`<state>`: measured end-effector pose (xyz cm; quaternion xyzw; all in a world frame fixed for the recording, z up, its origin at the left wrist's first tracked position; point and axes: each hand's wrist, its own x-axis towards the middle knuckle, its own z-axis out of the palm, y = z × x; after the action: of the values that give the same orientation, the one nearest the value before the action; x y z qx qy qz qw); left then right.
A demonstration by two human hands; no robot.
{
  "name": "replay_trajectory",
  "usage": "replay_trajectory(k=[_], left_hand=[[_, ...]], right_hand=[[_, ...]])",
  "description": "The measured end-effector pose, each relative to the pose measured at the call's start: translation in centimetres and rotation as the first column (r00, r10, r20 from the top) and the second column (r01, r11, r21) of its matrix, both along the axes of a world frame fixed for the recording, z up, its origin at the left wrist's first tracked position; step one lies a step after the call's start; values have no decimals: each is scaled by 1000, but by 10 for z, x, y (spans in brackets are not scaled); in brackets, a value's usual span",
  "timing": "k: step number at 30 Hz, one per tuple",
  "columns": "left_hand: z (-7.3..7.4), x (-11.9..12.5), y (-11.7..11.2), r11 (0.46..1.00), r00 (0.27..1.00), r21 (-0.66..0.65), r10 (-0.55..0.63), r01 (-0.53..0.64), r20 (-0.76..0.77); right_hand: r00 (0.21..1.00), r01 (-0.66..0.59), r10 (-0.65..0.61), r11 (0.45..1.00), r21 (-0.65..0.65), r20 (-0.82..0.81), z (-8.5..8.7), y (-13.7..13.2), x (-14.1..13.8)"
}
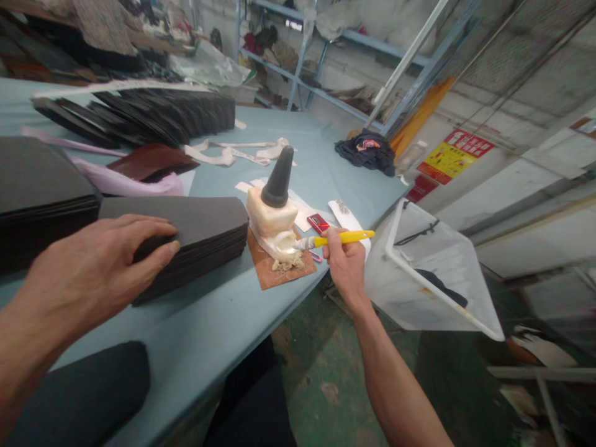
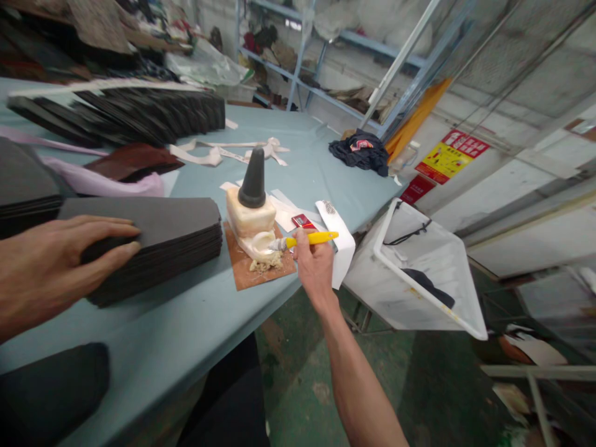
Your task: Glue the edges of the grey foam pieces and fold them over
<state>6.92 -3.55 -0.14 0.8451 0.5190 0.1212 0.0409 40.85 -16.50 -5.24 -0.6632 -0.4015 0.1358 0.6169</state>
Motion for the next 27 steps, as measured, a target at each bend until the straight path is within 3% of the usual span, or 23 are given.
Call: replay_trajectory(k=[4,8,10,20,27], left_hand=[[0,0,-2,1000,1000,9,6,-6,4],[2,2,-4,1000,1000,-4,17,-17,-8],[4,4,-5,1000,1000,-11,24,-24,-12],[20,15,-14,995,997,-78,62,-65,-43],[20,14,-16,996,998,-72,58,-59,-23]], right_hand=[[977,44,-13,989,-143,211,0,12,-1],[872,170,37,912,-373,489,5,32,-4],[837,206,65,883,-422,544,6,40,-5],[867,186,34,904,-386,497,-14,54,-4],[921,134,-4,942,-307,389,-10,50,2]])
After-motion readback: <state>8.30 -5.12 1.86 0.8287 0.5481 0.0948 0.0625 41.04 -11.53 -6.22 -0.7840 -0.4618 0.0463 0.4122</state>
